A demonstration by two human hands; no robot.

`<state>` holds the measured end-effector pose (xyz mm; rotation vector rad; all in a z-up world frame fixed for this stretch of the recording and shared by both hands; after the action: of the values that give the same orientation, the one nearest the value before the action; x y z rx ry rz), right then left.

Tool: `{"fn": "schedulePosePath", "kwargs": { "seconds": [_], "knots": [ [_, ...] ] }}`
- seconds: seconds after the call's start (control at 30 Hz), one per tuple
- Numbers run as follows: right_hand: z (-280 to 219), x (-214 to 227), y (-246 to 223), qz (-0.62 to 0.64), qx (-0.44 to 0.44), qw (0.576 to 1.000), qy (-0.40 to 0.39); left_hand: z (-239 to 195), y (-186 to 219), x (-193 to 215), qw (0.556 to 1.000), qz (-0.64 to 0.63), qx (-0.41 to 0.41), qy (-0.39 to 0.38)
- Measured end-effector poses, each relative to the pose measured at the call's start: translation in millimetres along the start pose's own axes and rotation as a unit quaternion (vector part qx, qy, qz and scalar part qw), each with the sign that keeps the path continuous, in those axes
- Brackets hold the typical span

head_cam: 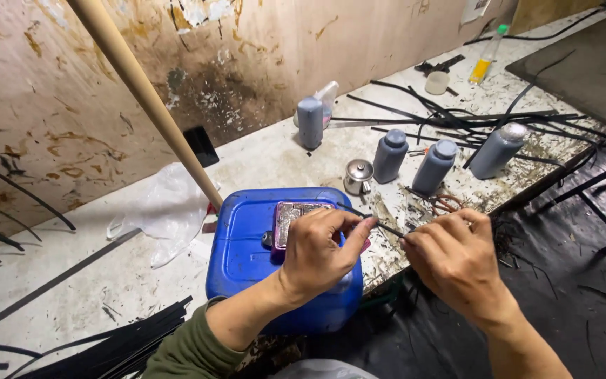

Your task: Applying edge paint to leather strips using a manual applicator and hanging them on a rack to dry

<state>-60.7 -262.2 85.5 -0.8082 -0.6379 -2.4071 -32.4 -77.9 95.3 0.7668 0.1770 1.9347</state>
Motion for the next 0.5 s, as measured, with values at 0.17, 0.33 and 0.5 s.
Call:
{"fn": "schedulePosePath", "kwargs": {
  "seconds": [0.17,0.33,0.5],
  "knots": [
    [-2,10,-12,-0.018,0.008,0.999,0.025,1,1,-8,0.998,0.008,0.052,0.017],
    [-6,18,-16,-0.018,0.001,0.998,0.056,0,7,-10,0.998,0.013,0.065,0.023],
    [-10,21,-20,-0.024,-0.003,0.998,0.056,-3,13,-8,0.997,0.009,0.069,0.030]
  ]
}}
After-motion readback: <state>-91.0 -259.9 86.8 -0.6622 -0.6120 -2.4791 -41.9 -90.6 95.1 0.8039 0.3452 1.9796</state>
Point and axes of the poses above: each hand's wrist, its own z-axis towards the middle knuckle, its own x-axis out of the back of the hand, y = z × x, the point moved 5 cm from there along z, towards the middle knuckle, and after that the axes turned 2 degrees about z, right-handed, at the moved point
